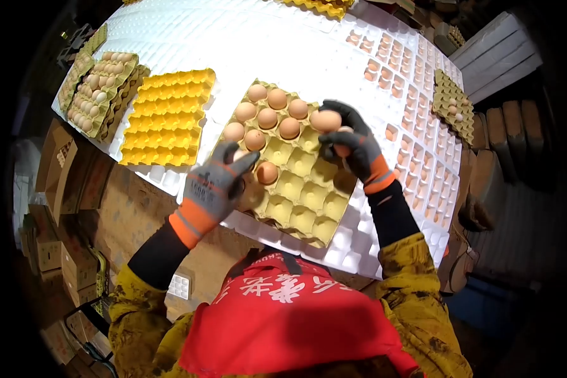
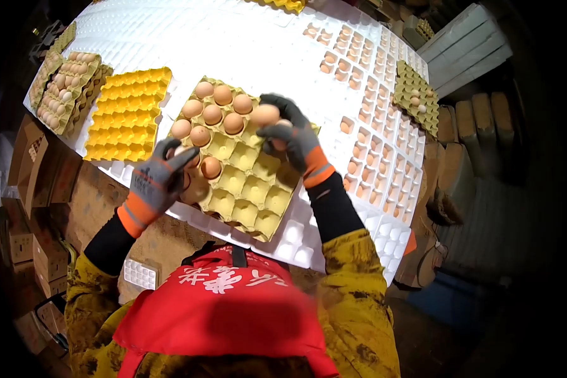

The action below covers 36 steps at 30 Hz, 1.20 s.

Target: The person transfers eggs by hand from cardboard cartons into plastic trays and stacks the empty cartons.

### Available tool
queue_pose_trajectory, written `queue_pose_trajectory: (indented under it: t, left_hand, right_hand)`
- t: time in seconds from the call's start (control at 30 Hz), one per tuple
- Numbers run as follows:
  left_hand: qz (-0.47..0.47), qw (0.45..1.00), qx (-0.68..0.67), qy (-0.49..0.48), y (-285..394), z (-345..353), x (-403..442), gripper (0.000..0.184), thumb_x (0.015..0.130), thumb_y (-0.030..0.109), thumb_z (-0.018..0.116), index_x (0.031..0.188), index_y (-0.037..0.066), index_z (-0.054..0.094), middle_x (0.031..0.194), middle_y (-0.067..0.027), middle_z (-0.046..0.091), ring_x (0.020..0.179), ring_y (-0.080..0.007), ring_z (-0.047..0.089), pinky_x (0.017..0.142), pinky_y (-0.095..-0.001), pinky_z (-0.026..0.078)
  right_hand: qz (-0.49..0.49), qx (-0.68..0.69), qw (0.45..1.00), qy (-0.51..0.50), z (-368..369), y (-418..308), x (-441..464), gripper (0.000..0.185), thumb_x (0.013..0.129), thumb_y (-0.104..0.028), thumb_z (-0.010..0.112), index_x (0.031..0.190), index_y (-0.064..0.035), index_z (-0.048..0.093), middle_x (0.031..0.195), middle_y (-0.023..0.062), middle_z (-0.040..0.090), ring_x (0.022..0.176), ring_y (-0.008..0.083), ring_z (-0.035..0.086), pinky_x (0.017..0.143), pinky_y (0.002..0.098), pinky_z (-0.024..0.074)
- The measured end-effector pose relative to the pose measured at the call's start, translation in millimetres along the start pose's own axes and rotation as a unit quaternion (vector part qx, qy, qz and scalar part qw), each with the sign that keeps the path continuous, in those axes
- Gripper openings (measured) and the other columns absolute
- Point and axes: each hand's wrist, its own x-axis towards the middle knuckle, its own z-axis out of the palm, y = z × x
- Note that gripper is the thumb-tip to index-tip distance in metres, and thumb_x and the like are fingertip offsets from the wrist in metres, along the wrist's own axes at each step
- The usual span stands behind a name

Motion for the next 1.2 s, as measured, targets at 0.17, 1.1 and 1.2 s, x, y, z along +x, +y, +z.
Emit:
queue_pose_trajectory:
  t: [0.17, 1.1, 1.2]
  left_hand:
    - [0.052, 0.994, 0.062, -0.071, 16, 20, 18, 0.054, 0.071, 0.026, 0.080, 0.122, 0.018, 0.062, 0.135, -0.0161, 0.053, 0.109, -0.0352, 0.062, 0.081, -0.0440, 0.055]
    - [0.105, 0.981, -0.029, -0.158, 365, 329, 85, 0.035, 0.079, 0.028, 0.081, 0.106, 0.013, 0.065, 0.118, -0.0132, 0.059, 0.097, -0.0328, 0.067, 0.073, -0.0439, 0.057]
    - [0.112, 0.975, 0.010, -0.192, 354, 328, 72, 0.031, 0.088, 0.020, 0.071, 0.118, 0.014, 0.067, 0.126, -0.0156, 0.062, 0.105, -0.0345, 0.067, 0.078, -0.0437, 0.057]
  right_hand:
    - [-0.171, -0.600, 0.781, 0.030, 35, -2, 20, 0.051, 0.083, -0.041, 0.078, 0.120, -0.0073, 0.067, 0.124, 0.0157, 0.060, 0.104, 0.0305, 0.065, 0.090, 0.0414, 0.0542]
    - [-0.038, -0.547, 0.728, 0.411, -345, 120, -319, 0.044, 0.081, -0.031, 0.080, 0.119, -0.0146, 0.066, 0.134, 0.0167, 0.055, 0.113, 0.0365, 0.062, 0.087, 0.0443, 0.0550]
    - [-0.034, -0.376, 0.830, 0.412, -364, 120, -335, 0.038, 0.090, -0.018, 0.072, 0.127, -0.0123, 0.066, 0.134, 0.0090, 0.060, 0.099, 0.0234, 0.067, 0.078, 0.0352, 0.0569]
